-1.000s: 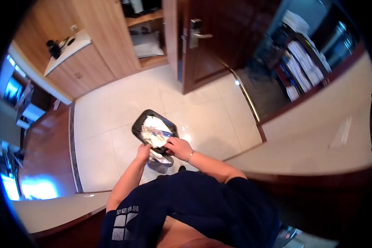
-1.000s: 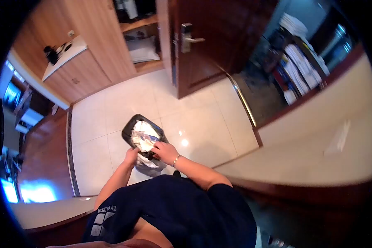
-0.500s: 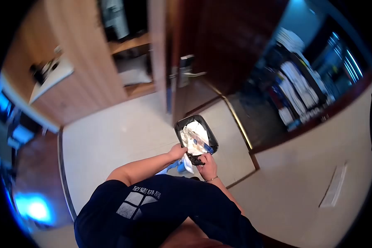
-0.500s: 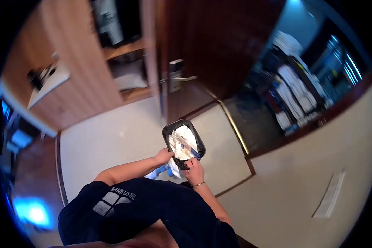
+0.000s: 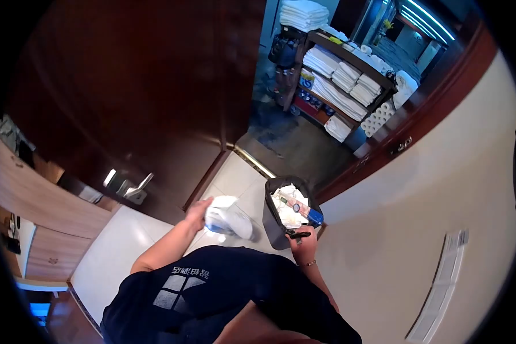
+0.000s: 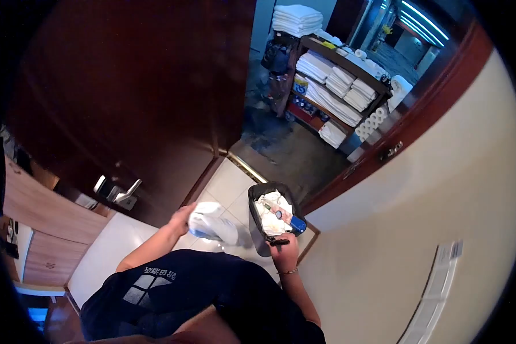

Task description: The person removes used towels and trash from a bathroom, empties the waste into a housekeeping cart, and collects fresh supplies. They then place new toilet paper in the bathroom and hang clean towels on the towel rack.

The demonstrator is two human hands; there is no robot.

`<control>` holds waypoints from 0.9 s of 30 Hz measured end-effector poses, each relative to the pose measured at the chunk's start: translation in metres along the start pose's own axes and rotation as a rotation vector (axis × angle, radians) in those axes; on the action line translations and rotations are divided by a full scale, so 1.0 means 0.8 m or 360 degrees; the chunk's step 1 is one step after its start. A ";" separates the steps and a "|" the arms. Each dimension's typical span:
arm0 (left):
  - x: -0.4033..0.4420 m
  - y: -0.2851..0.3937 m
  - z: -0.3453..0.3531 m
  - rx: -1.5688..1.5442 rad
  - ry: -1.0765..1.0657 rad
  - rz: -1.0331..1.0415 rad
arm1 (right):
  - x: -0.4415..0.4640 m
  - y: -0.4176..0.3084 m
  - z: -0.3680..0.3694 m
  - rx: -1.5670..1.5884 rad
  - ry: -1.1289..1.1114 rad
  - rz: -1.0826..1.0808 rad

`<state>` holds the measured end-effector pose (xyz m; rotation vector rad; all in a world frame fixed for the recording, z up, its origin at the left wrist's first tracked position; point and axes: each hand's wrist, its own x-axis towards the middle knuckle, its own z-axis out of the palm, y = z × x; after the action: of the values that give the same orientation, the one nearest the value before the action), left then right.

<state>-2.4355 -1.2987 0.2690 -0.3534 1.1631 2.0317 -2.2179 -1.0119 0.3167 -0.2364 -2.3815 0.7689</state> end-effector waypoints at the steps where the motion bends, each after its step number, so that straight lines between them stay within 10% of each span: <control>1: 0.023 0.010 -0.004 -0.0111 0.0098 -0.0009 | 0.022 0.022 0.001 -0.0016 -0.0013 0.0013; 8: 0.270 0.039 -0.025 -0.0706 -0.0005 -0.0605 | 0.248 0.171 0.041 -0.0228 0.0206 0.0117; 12: 0.418 0.147 0.110 -0.0701 0.0035 -0.0681 | 0.385 0.238 0.077 -0.0108 0.0226 0.0413; 15: 0.546 0.233 0.218 -0.0095 -0.0180 -0.0048 | 0.496 0.292 0.085 -0.0170 0.0300 0.0251; 20: 0.704 0.387 0.387 -0.0716 -0.0654 -0.0264 | 0.676 0.358 0.073 -0.0189 0.0365 0.0162; 27: 0.899 0.495 0.525 -0.0829 -0.0449 0.0074 | 0.942 0.499 0.088 0.0134 0.0270 0.0053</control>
<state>-3.1576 -0.7297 0.3393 -0.2775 0.4658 2.3198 -2.8661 -0.4628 0.4205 -0.2949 -2.1856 0.8291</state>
